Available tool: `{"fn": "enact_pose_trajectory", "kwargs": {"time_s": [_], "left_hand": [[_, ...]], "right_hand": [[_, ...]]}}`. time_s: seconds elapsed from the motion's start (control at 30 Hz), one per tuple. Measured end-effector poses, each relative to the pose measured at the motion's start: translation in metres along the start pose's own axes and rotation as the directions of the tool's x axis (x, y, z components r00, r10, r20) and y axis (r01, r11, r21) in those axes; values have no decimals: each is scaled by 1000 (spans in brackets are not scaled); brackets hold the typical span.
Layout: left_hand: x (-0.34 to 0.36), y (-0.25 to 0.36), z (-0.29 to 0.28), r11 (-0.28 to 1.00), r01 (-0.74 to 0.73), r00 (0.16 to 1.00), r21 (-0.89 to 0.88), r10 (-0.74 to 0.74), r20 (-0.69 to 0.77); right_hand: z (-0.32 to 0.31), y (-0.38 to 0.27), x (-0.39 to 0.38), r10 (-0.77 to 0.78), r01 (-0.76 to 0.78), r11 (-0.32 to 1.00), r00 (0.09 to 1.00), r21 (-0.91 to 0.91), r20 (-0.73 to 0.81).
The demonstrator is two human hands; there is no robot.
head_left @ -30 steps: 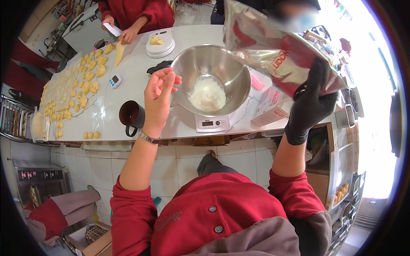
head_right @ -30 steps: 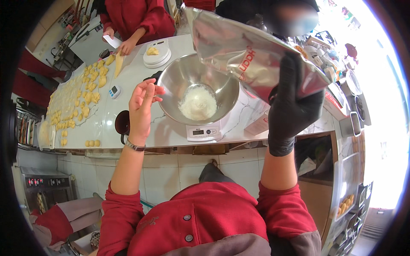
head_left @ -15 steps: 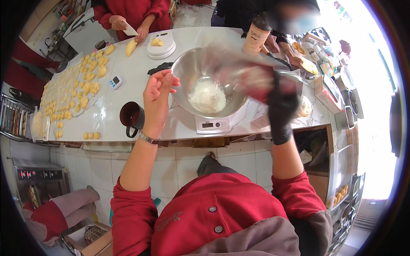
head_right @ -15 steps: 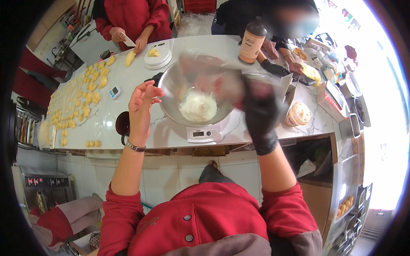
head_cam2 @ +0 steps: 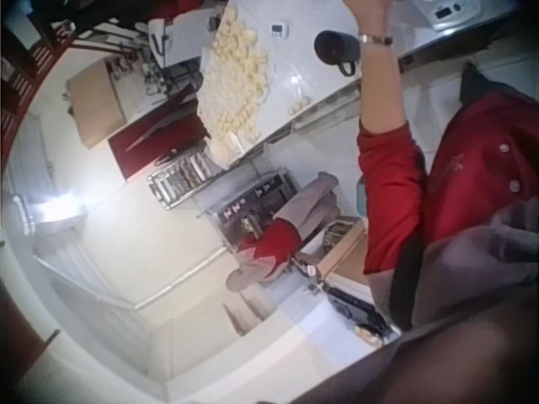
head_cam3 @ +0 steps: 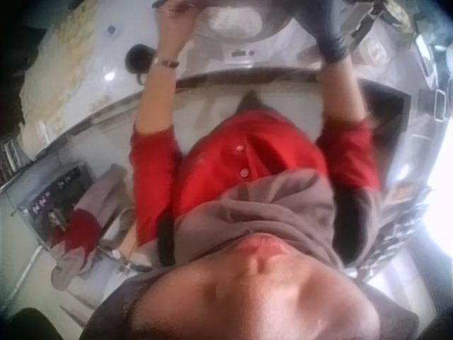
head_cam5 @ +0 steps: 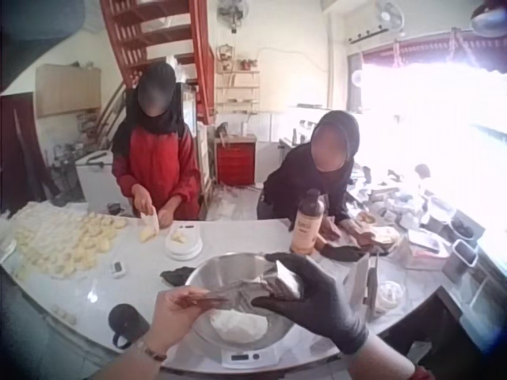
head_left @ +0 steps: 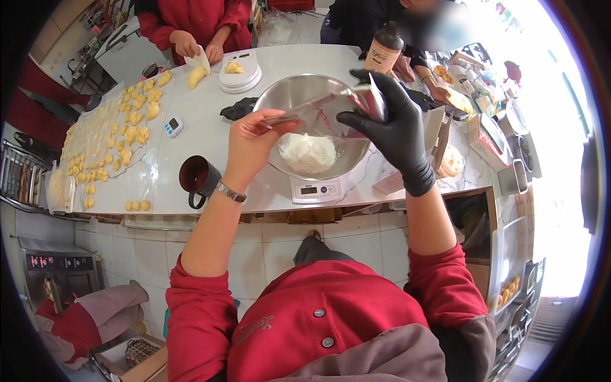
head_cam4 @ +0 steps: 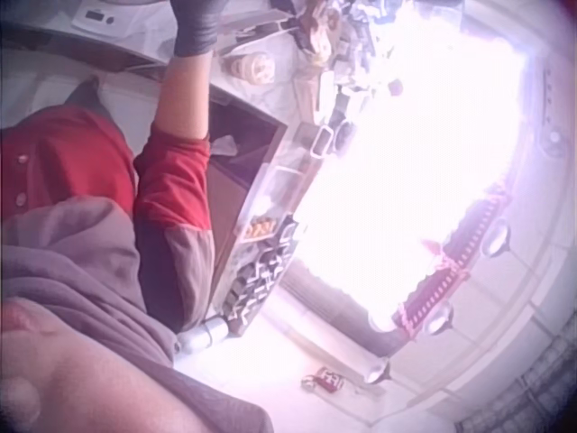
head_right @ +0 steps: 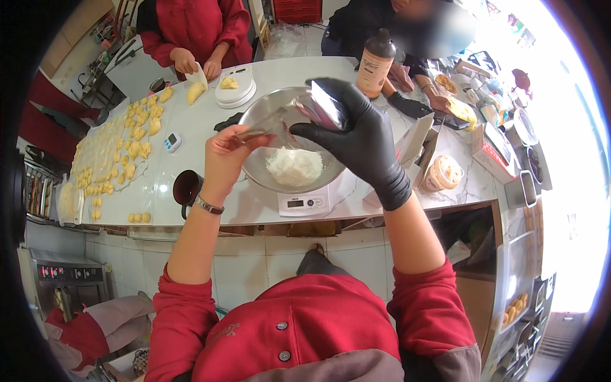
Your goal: The person takes a bag of powder from a lower cabinet, places a bowl on a scale, and pours the powder into the bowl while pressing buttons on the scale.
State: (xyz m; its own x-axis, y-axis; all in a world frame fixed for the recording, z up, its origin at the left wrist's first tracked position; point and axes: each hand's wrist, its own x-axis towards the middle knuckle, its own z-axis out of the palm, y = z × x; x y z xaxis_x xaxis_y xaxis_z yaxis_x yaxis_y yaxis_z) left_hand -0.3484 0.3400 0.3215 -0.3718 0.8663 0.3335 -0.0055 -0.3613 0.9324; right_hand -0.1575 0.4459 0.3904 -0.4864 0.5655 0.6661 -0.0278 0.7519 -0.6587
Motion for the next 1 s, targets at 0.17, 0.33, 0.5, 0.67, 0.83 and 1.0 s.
{"fn": "enact_pose_trajectory", "kwargs": {"time_s": [0.17, 0.33, 0.5, 0.67, 0.83, 1.0], "left_hand": [[3, -3, -3, 994, 58, 998, 88, -58, -3], [2, -8, -8, 997, 67, 988, 23, -70, 140], [2, -16, -12, 994, 103, 984, 45, -109, 144], [6, -7, -5, 992, 54, 990, 110, -68, 125], [8, 11, 3, 995, 27, 1000, 94, -28, 13], [7, 22, 0, 994, 37, 999, 100, -35, -22]], "right_hand": [[-6, 14, -1, 354, -374, 927, 902, 37, 247], [-4, 24, -9, 282, -312, 947, 922, 80, 264], [-3, 16, -3, 137, -113, 983, 975, -142, 174], [-5, 12, -2, 84, -69, 989, 990, -129, 117], [-8, 13, -7, 173, -170, 970, 985, -174, 6], [-13, 7, -23, 414, -406, 910, 887, 80, -202]]}}
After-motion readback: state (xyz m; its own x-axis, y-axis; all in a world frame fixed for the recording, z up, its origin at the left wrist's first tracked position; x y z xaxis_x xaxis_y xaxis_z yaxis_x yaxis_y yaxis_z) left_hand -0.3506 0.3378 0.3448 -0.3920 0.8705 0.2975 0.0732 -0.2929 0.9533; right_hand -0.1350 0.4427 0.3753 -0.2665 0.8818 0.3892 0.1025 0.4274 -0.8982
